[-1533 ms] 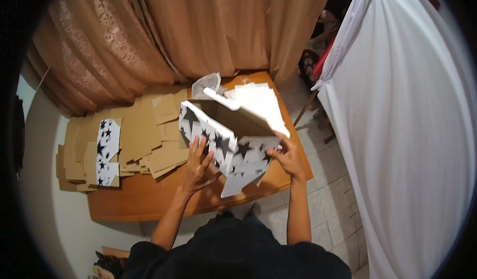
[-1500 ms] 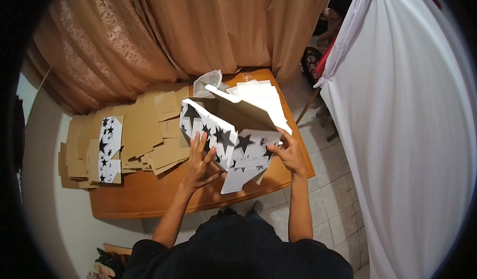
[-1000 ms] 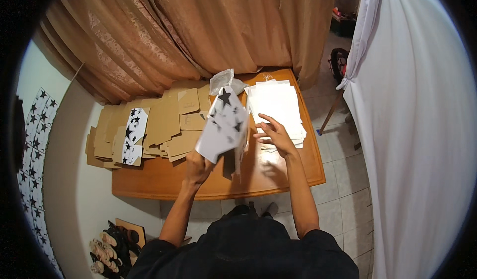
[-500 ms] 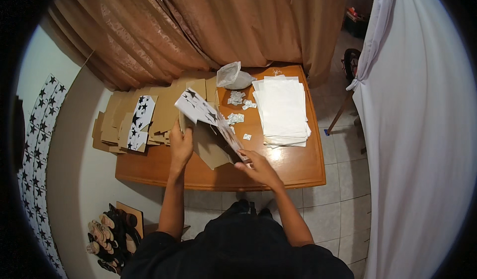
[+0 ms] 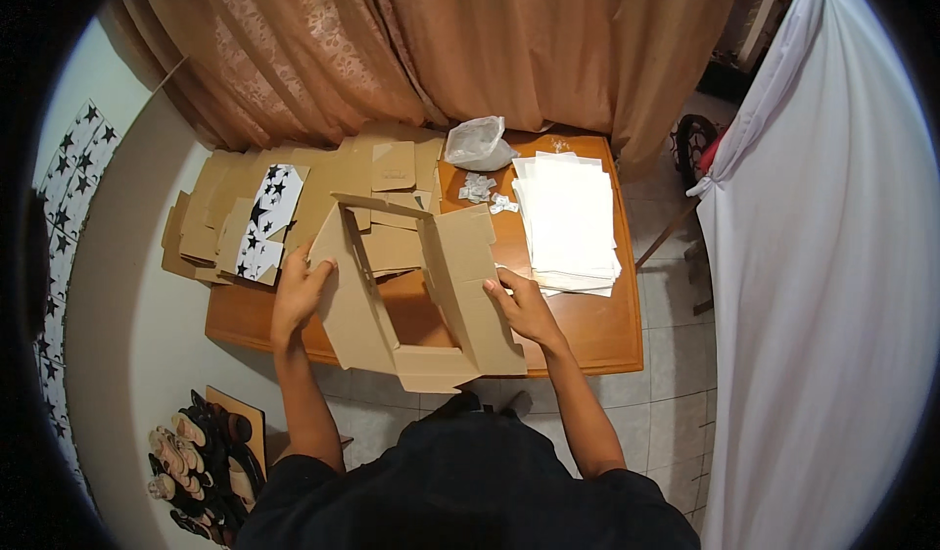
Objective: Assembling cardboard shoe boxes and packing shoes into them.
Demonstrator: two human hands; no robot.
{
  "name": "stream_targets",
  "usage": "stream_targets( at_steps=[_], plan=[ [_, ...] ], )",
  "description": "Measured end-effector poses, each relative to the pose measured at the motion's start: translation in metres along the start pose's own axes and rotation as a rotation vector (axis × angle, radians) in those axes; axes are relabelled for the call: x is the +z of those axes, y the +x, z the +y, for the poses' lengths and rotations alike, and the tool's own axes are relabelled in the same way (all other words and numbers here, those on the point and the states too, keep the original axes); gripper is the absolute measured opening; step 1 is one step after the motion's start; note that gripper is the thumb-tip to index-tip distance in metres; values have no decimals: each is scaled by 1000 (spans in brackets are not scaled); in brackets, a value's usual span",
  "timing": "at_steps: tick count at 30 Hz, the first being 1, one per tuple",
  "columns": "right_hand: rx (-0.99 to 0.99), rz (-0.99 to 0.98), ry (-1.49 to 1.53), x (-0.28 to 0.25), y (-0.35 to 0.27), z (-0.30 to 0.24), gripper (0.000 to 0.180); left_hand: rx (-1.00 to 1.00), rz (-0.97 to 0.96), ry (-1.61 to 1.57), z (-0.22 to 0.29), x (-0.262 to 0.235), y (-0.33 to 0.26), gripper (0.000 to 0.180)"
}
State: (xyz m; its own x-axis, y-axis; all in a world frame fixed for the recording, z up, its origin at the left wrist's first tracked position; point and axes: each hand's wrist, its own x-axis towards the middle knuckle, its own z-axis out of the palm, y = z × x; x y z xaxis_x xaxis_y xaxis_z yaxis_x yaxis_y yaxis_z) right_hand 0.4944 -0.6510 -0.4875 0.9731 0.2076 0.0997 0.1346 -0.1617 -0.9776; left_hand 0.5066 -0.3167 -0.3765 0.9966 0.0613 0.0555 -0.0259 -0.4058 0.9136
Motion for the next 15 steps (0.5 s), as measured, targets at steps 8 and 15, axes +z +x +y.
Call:
stream_targets(
  at_steps=[8,15],
  plan=[
    [78,177,-414,42,30,30,32,-21,-184,256,-90,9,58,47],
    [197,307,-792,72,35,28,23,-87,-313,235,-167,70,91,50]
  ],
)
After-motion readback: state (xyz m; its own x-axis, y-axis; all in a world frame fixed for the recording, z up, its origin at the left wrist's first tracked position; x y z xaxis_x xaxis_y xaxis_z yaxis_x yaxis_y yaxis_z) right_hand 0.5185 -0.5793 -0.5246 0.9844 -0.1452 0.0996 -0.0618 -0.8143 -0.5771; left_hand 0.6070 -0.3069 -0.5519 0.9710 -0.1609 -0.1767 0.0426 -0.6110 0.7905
